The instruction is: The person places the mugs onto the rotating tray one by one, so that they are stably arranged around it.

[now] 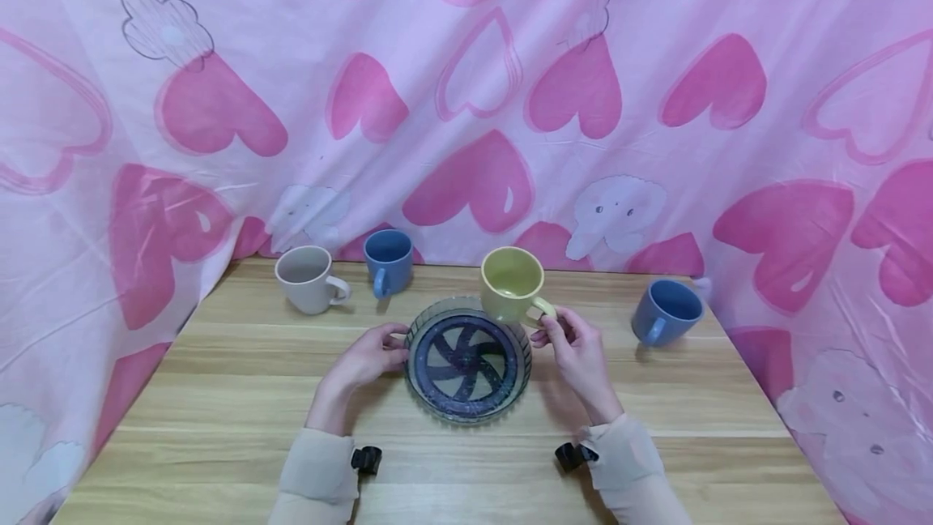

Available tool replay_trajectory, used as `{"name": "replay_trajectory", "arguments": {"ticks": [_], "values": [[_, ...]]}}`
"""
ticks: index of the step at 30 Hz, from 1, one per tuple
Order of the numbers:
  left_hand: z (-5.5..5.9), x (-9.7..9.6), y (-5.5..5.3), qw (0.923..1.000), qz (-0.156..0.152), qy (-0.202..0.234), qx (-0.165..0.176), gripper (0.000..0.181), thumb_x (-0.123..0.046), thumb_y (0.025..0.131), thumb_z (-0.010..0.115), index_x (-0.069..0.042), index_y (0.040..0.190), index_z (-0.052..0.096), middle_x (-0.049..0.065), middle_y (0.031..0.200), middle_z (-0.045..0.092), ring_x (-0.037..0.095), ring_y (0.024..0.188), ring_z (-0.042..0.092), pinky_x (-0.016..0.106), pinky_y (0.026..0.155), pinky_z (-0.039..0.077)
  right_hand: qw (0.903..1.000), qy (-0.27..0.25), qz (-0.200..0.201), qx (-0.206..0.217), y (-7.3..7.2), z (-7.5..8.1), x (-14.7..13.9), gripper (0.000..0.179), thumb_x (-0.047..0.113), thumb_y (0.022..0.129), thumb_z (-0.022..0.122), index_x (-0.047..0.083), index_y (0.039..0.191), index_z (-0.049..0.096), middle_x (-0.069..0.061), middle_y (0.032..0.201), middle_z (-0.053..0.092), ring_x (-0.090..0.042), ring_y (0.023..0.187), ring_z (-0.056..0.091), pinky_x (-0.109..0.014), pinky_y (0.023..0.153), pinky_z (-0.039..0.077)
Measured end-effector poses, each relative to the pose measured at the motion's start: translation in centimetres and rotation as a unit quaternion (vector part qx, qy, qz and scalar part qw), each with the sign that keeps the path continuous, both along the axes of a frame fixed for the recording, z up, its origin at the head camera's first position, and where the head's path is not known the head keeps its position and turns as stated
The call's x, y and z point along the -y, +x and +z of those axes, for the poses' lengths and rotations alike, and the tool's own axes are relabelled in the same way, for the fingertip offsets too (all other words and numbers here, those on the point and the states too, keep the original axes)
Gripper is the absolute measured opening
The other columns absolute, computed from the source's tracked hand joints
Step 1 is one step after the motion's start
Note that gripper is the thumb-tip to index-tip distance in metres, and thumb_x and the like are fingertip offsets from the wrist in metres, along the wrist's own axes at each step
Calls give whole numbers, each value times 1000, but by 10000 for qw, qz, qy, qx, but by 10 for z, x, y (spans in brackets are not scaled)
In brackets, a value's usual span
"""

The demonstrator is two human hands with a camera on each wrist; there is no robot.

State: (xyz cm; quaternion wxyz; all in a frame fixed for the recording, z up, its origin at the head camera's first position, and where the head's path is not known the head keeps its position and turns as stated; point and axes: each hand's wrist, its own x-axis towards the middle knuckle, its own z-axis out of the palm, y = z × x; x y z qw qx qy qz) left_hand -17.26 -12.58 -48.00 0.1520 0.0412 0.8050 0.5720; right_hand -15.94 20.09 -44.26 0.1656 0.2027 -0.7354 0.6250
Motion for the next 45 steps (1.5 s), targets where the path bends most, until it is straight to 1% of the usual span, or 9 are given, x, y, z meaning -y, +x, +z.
{"name": "replay_trajectory", "arguments": {"ticks": [4,11,18,25,29,32,35,41,45], "values": [[-2,-1,-1,10000,62,-18,54,44,7,92,58,9,134,48,27,111,60,32,96,64,40,84,57,9993,97,347,129,-8,-6,4,12,-7,98,52,-13,104,60,-29,82,64,-46,69,63,-43,65,59],[-3,1,0,9997,92,-216,89,44,5,92,58,7,135,49,24,111,62,29,95,64,40,84,56,9959,298,832,201,-20,-16,9,14,-6,99,49,-14,104,59,-33,82,62,-50,67,62,-55,61,56],[-2,1,1,9999,39,-86,-111,44,6,91,59,10,133,48,28,111,62,32,95,65,41,84,56,9932,512,1011,256,-31,-18,9,14,-6,99,49,-13,105,59,-33,84,62,-50,68,62,-56,62,56],[-4,2,1,10000,78,-28,-50,44,7,91,58,10,134,48,27,112,62,31,96,65,40,83,57,9891,583,1200,628,-41,-16,10,14,-2,99,51,-13,105,59,-36,82,62,-50,69,63,-62,66,53],[-5,1,0,9999,82,25,-64,44,7,91,58,9,134,48,27,112,62,31,96,65,40,84,57,9862,628,1280,845,-45,-18,10,15,-1,100,51,-12,106,59,-37,85,61,-48,71,64,-65,68,51],[-5,2,0,9999,74,63,-80,44,7,90,59,10,133,48,28,112,62,32,95,65,40,83,57,9828,574,1443,1002,-50,-20,12,17,1,100,51,-13,107,58,-40,88,59,-51,75,63,-65,70,52],[-6,2,0,9999,38,63,-101,45,7,90,59,10,133,48,28,111,63,31,95,65,40,83,57,9798,493,1593,1100,-53,-22,13,18,0,101,50,-14,108,57,-38,89,60,-56,77,60,-66,71,51],[-5,1,0,9998,-49,-7,-179,45,6,90,60,10,133,48,28,111,63,32,95,65,40,84,57,9790,555,1612,1119,-57,-23,14,17,-1,101,49,-13,109,58,-23,90,65,-55,78,60,-66,71,50],[-5,2,0,9998,-28,-62,-176,45,6,89,60,10,132,49,26,109,63,30,94,65,40,83,57,9775,616,1622,1200,-60,-23,15,17,-2,100,49,-13,109,58,-31,93,64,-55,76,61,-66,72,51]]}}
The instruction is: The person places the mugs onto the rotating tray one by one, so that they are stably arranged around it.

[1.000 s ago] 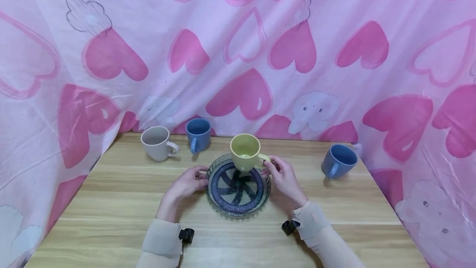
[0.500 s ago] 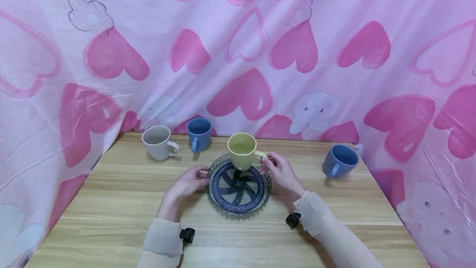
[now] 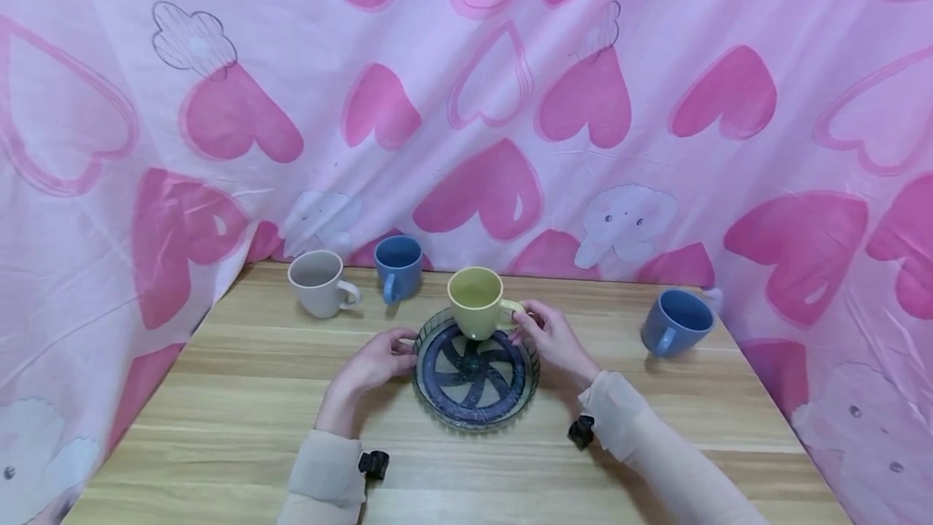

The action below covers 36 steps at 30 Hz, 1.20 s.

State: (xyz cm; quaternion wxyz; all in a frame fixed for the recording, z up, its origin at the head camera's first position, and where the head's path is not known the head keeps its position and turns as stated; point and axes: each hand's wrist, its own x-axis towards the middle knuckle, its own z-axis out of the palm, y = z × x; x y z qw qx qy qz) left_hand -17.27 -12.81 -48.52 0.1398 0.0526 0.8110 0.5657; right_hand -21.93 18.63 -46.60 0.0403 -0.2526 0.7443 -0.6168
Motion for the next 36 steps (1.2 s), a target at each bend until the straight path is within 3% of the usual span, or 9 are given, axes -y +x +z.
{"name": "replay_trajectory", "arguments": {"ticks": [7,13,20,23,29,36], "values": [[0,0,1,10000,-85,-16,-41,45,5,89,61,11,132,48,27,110,63,30,94,65,41,83,57,9998,207,62,9,0,-2,-1,20,-1,101,49,-15,112,56,-38,96,60,-53,78,61,-61,72,53],[0,0,0,10000,32,-70,8,44,5,89,61,8,132,50,23,108,64,28,93,65,40,83,57,9998,129,117,94,-3,-4,1,22,-2,101,48,-20,113,53,-41,98,58,-57,79,59,-62,72,53],[0,-1,2,9997,119,-196,63,45,5,89,62,6,133,51,19,106,65,26,91,65,40,82,57,9993,236,-60,295,-19,-31,-4,26,8,103,48,-12,117,56,-33,101,61,-51,82,62,-60,75,54],[-1,-2,2,9998,111,-96,123,46,6,89,61,7,133,51,21,106,64,27,92,65,40,83,57,9985,268,-166,452,-18,-32,-5,30,16,103,50,-9,120,56,-31,104,62,-47,85,63,-56,78,55],[0,-1,3,9997,142,-140,109,45,6,89,61,7,133,51,19,104,64,26,90,65,40,82,57,9984,153,-267,477,-21,-32,-5,31,15,103,50,-12,119,56,-30,107,62,-41,84,65,-49,78,57],[2,-2,4,9997,112,-196,87,44,6,89,61,7,132,51,20,105,64,25,92,64,40,83,56,9971,78,-190,733,-21,-32,-7,30,8,104,44,-15,122,52,-35,114,58,-50,91,62,-54,83,54]]}}
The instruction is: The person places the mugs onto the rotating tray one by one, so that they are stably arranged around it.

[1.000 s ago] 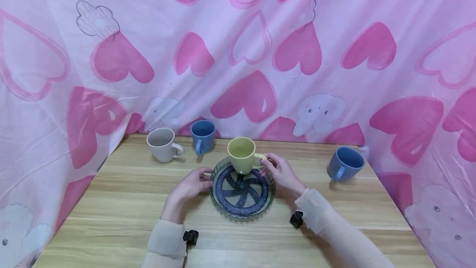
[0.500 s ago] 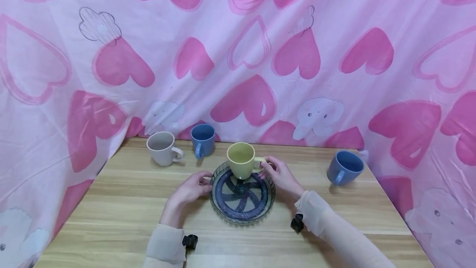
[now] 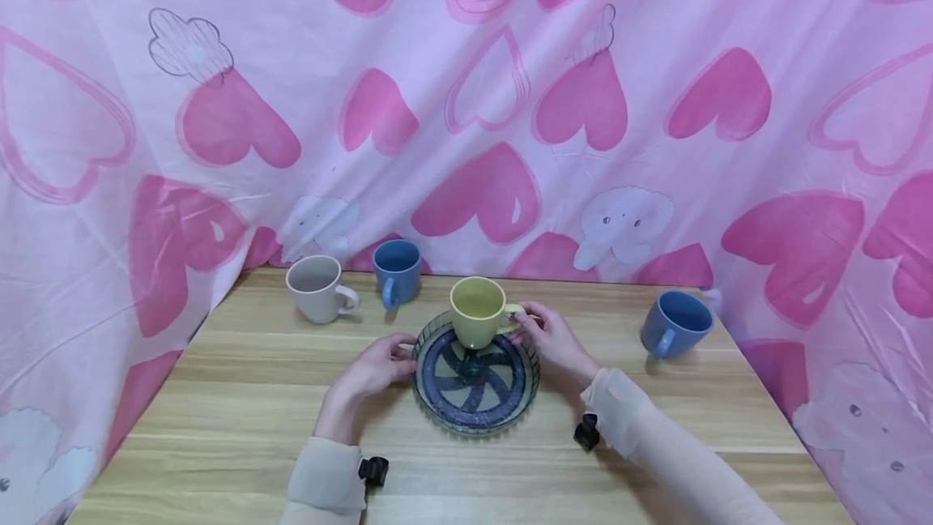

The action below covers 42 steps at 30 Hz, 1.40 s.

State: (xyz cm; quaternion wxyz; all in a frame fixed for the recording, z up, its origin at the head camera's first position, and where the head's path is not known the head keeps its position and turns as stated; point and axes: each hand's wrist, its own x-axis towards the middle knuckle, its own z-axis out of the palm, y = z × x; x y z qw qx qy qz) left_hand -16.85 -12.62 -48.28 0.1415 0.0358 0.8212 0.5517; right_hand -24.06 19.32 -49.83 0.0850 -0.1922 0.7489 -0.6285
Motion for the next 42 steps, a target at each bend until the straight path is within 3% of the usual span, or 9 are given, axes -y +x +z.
{"name": "replay_trajectory", "arguments": {"ticks": [7,15,19,24,27,32,37,42], "values": [[2,0,3,9999,56,-90,-85,44,5,89,62,6,131,52,20,106,65,27,93,65,43,84,56,9999,147,63,44,-2,2,0,30,12,105,45,-11,120,55,-30,115,60,-45,92,64,-46,84,56],[-3,-4,4,9999,-31,-83,-68,45,5,88,62,7,132,51,20,106,65,26,92,65,42,83,56,9993,267,3,259,0,2,-7,31,13,100,56,-8,123,55,-24,117,60,-45,95,65,-46,87,55],[-3,-5,3,10000,-73,29,-15,45,6,89,61,9,132,49,22,107,64,27,92,65,41,83,56,9977,674,36,101,5,8,-6,48,13,95,65,2,138,47,-20,124,56,-44,91,65,-48,78,58],[0,-4,1,10000,-45,17,84,45,5,89,60,8,133,49,23,108,64,26,91,65,40,82,57,9913,1297,126,-207,10,21,-1,69,18,90,72,10,148,35,-18,138,40,-31,85,62,-49,66,58],[2,-4,-1,9999,-35,6,135,45,4,89,60,7,133,50,22,108,64,26,91,65,40,82,56,9876,1535,104,-314,10,28,1,72,19,90,74,11,149,34,-20,140,34,-28,91,60,-43,67,59],[1,-4,-3,9998,-23,63,164,45,5,89,60,7,133,51,22,107,64,25,90,66,40,82,57,9777,2030,78,-524,8,38,-3,69,20,89,75,10,147,39,-21,138,35,-36,104,57,-35,73,57],[-1,-5,-4,9994,90,236,220,44,8,89,59,8,132,51,22,105,64,27,90,66,40,81,57,9668,2449,308,-655,5,49,-8,73,31,90,73,11,149,36,-19,144,34,-41,123,46,-47,89,53],[-2,-2,-4,9981,89,527,307,44,10,89,56,11,133,48,25,107,62,31,93,66,41,82,58,9554,2702,559,-1051,1,63,-15,75,36,91,70,10,151,34,-16,152,31,-37,139,29,-59,107,33]]}}
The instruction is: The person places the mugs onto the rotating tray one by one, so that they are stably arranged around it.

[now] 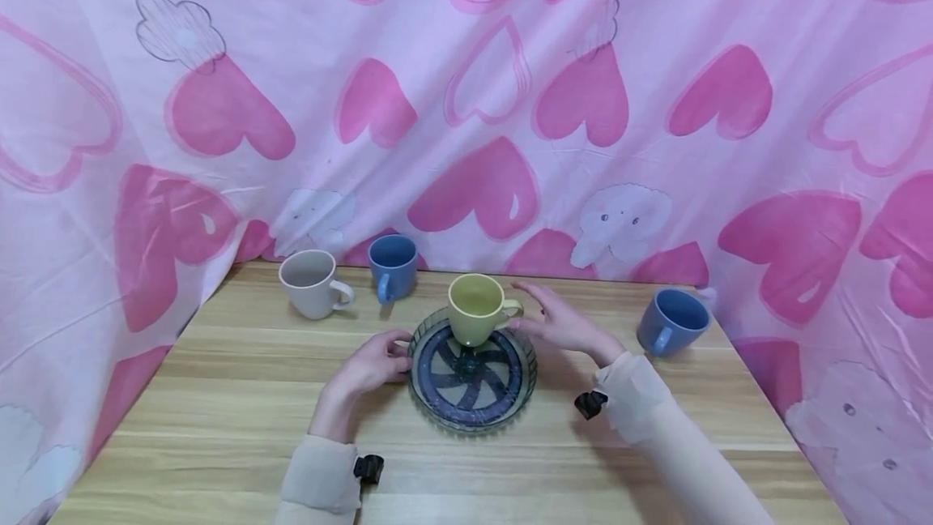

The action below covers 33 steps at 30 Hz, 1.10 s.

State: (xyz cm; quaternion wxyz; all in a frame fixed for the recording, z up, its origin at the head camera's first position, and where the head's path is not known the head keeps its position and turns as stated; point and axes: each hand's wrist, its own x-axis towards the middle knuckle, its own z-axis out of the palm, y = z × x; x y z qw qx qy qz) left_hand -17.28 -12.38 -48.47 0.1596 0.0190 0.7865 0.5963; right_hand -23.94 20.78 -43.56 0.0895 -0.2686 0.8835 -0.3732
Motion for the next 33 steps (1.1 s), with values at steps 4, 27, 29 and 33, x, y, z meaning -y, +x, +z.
{"name": "replay_trajectory", "arguments": {"ticks": [4,27,29,33], "values": [[1,0,0,9999,-11,129,8,45,12,89,55,12,134,45,28,109,62,33,94,66,42,82,58,9995,-4,-91,-296,-1,10,-8,66,33,94,67,8,148,39,-15,151,37,-35,138,31,-58,108,32],[2,-3,3,9998,-69,177,25,45,12,90,55,12,134,45,29,110,60,35,96,65,39,82,58,9624,-1103,-2402,-630,48,21,-86,57,37,99,57,6,145,44,-19,145,43,-39,132,40,-53,102,43],[2,-3,4,9999,-63,142,6,45,12,90,55,12,134,45,29,110,60,35,96,65,40,82,58,9569,-1266,-2523,-683,52,20,-93,55,34,100,57,5,144,44,-19,141,47,-35,129,45,-37,98,47],[5,-2,3,9999,-29,104,20,45,12,90,55,12,134,45,28,109,60,35,96,65,40,82,58,9348,-1817,-2917,-900,58,16,-105,47,26,99,59,4,140,50,-10,132,56,-15,119,53,-10,85,46]]}}
